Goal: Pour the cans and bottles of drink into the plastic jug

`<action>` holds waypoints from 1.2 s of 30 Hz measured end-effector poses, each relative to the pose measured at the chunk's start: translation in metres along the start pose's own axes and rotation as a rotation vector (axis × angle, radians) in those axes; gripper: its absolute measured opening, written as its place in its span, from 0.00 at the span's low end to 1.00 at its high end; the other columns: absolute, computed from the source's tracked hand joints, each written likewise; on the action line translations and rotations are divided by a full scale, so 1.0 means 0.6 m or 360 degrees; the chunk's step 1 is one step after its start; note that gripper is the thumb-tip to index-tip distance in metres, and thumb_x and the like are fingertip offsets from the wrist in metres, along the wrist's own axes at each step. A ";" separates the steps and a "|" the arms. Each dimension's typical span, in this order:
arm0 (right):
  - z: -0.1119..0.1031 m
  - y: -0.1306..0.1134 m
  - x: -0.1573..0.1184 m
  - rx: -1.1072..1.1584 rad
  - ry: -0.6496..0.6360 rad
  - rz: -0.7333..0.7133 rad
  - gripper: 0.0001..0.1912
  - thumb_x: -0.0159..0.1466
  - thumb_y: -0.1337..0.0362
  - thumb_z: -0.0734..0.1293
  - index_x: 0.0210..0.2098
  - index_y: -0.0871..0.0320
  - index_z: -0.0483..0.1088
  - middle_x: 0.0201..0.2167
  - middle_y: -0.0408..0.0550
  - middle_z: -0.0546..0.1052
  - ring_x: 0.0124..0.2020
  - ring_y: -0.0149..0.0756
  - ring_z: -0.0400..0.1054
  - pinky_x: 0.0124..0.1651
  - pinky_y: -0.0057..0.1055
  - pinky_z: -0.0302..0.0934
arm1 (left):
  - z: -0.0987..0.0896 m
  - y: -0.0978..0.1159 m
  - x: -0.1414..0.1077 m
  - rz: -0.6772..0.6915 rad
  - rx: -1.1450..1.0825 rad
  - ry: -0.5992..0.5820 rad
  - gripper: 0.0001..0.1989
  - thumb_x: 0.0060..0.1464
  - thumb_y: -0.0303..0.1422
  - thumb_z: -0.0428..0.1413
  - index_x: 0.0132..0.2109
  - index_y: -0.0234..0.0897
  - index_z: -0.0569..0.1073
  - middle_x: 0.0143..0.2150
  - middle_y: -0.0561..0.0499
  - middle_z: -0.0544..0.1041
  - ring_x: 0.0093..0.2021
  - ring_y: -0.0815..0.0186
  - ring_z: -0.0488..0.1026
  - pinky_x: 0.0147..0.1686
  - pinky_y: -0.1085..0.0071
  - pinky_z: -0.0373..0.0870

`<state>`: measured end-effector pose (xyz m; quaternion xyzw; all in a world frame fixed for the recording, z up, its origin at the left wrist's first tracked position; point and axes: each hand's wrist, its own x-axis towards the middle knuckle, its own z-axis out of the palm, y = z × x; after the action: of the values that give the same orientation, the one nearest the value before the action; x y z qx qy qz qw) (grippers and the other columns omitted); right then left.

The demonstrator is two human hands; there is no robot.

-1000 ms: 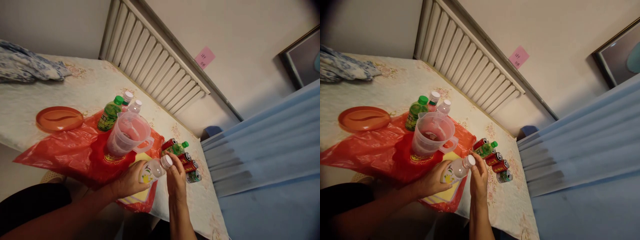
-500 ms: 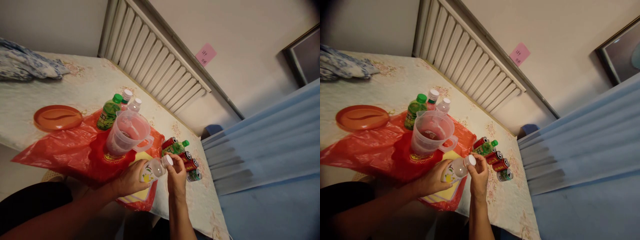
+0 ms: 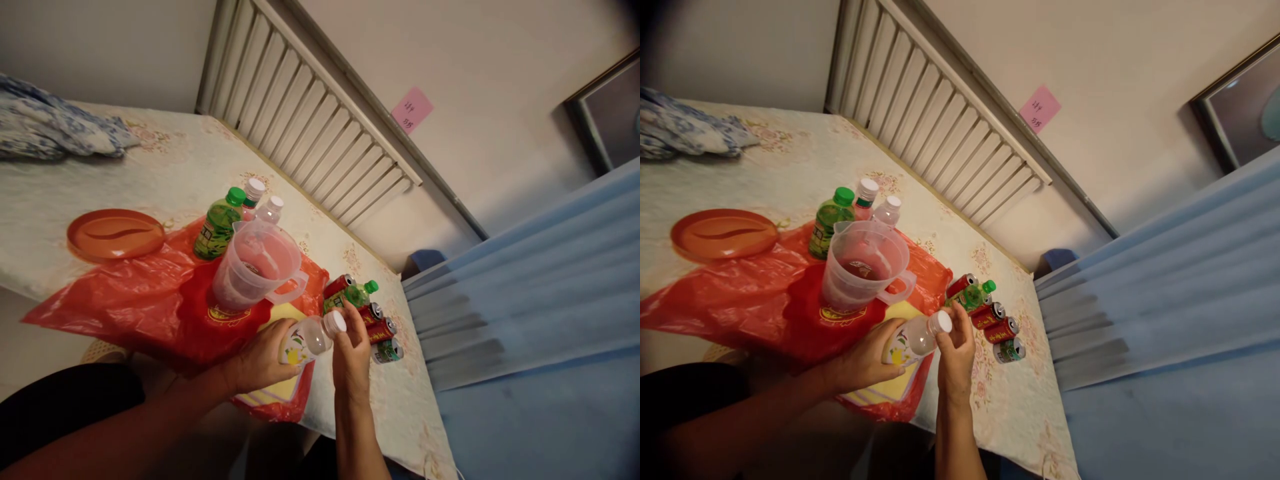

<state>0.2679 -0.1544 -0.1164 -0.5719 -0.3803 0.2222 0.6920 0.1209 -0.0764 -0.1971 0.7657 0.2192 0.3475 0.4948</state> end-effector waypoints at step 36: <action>0.044 0.064 -0.089 -0.0650 0.0278 0.0404 0.27 0.46 0.60 0.74 0.45 0.62 0.72 0.41 0.52 0.81 0.42 0.45 0.76 0.48 0.38 0.68 | 0.019 -0.014 0.006 0.0282 0.0181 0.0157 0.29 0.47 0.31 0.60 0.56 0.37 0.64 0.51 0.42 0.74 0.53 0.54 0.72 0.54 0.57 0.69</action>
<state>0.2197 -0.1683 -0.1662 -0.7599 -0.2812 0.1756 0.5591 0.1319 -0.0775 -0.2067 0.7910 0.1942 0.4141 0.4064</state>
